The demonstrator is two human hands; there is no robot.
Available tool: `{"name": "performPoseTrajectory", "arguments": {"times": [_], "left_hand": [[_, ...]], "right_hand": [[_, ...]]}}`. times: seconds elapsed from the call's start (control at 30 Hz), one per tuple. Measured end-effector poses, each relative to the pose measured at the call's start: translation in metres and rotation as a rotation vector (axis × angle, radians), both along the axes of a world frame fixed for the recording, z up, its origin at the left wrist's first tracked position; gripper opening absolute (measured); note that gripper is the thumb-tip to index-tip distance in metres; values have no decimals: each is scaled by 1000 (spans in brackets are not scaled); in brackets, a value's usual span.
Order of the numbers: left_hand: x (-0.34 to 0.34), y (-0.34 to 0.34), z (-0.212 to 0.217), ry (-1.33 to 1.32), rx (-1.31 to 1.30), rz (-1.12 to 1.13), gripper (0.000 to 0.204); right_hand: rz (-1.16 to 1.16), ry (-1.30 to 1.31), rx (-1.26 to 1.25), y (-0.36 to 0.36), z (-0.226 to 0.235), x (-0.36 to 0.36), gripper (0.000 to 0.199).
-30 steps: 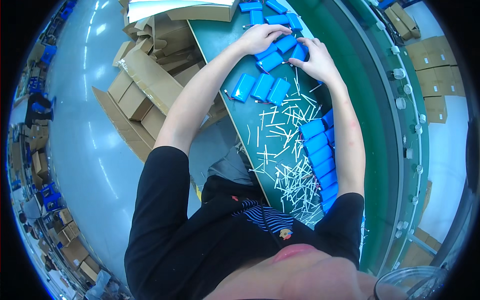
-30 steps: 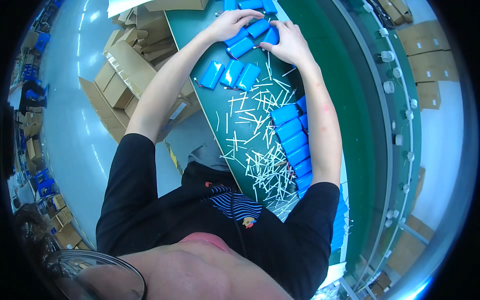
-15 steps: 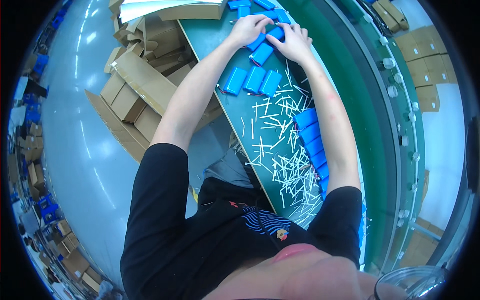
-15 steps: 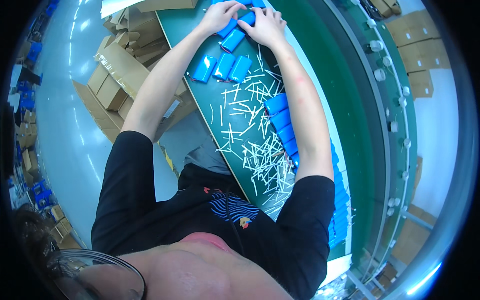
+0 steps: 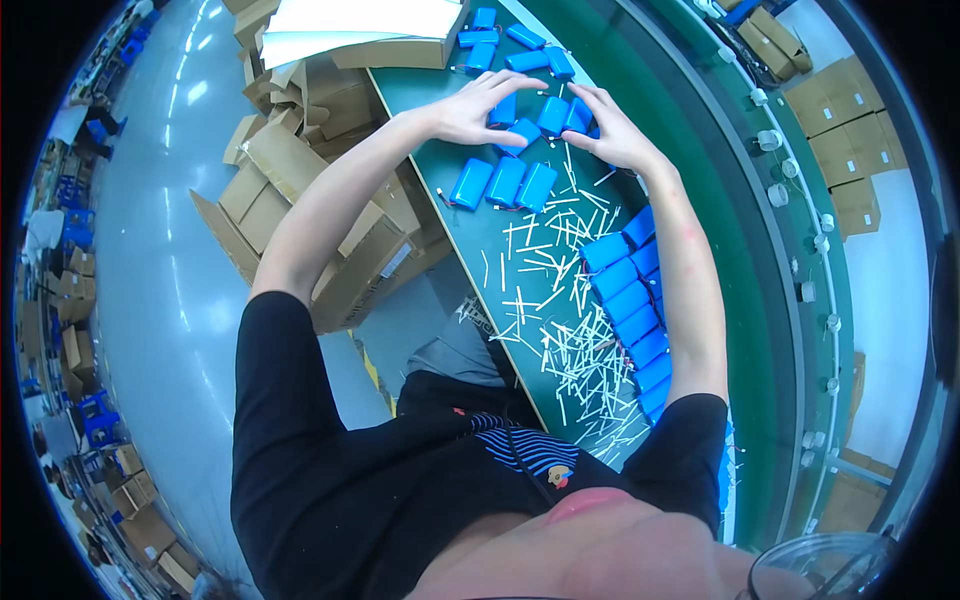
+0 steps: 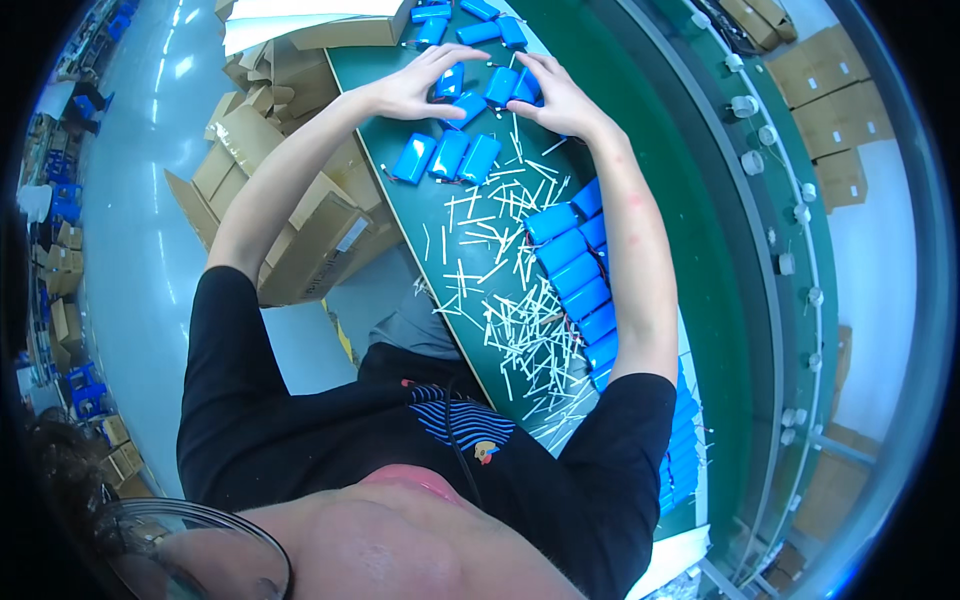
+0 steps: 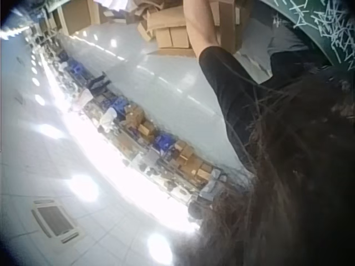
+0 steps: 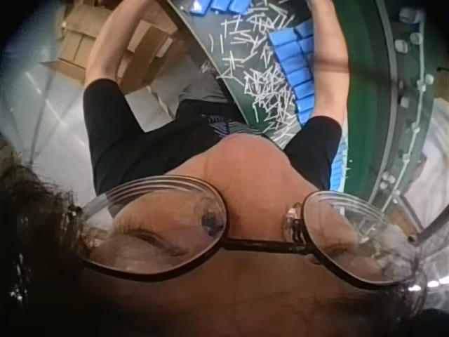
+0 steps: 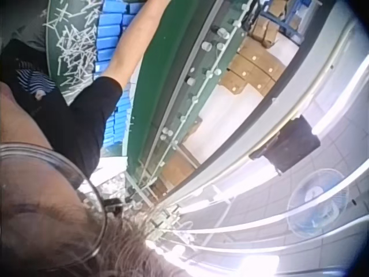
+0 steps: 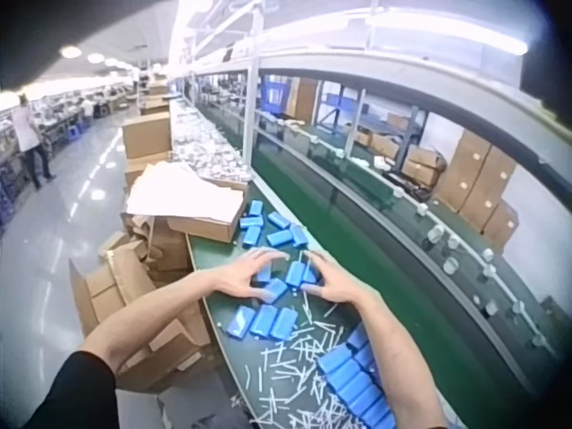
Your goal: The person is aligning blue electronic modules on a production workbench and applying small grey labels or stickers to each unit.
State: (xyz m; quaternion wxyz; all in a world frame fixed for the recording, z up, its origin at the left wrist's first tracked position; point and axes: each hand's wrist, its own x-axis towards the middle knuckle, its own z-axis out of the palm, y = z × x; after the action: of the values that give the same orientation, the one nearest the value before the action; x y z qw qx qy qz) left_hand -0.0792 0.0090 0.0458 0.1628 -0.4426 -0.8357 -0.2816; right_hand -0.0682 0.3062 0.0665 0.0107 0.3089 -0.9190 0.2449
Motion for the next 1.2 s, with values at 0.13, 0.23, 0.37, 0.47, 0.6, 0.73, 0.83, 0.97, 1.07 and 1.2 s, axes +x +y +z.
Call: {"name": "performPoseTrajectory", "arguments": {"times": [0.13,0.23,0.37,0.47,0.6,0.73,0.83,0.97,1.07,1.2], "left_hand": [[9,-25,4,38,-294,-63,59],[2,-23,-2,78,-287,-67,60],[2,-19,-4,65,-278,-79,63],[9,-29,4,-89,-295,-63,68],[9,-30,0,-134,-264,58,71],[-2,-16,-10,-42,-213,108,71],[-14,-2,-14,71,-172,131,70],[-21,11,-9,-144,-141,-15,68],[-30,1,-3,-71,-113,-10,67],[-48,-18,7,55,-200,83,66]], "right_hand": [[33,-22,102,22,21,14,65],[56,-71,33,34,20,12,68],[6,-169,12,46,25,17,69],[-167,-300,141,46,38,24,65],[-392,-231,108,30,27,30,69],[-431,-57,41,19,-2,19,71],[-380,100,-16,11,-14,6,73],[-191,187,158,-5,-13,9,73],[-187,126,133,1,9,-10,71],[-317,200,171,-12,18,-56,61]]}}
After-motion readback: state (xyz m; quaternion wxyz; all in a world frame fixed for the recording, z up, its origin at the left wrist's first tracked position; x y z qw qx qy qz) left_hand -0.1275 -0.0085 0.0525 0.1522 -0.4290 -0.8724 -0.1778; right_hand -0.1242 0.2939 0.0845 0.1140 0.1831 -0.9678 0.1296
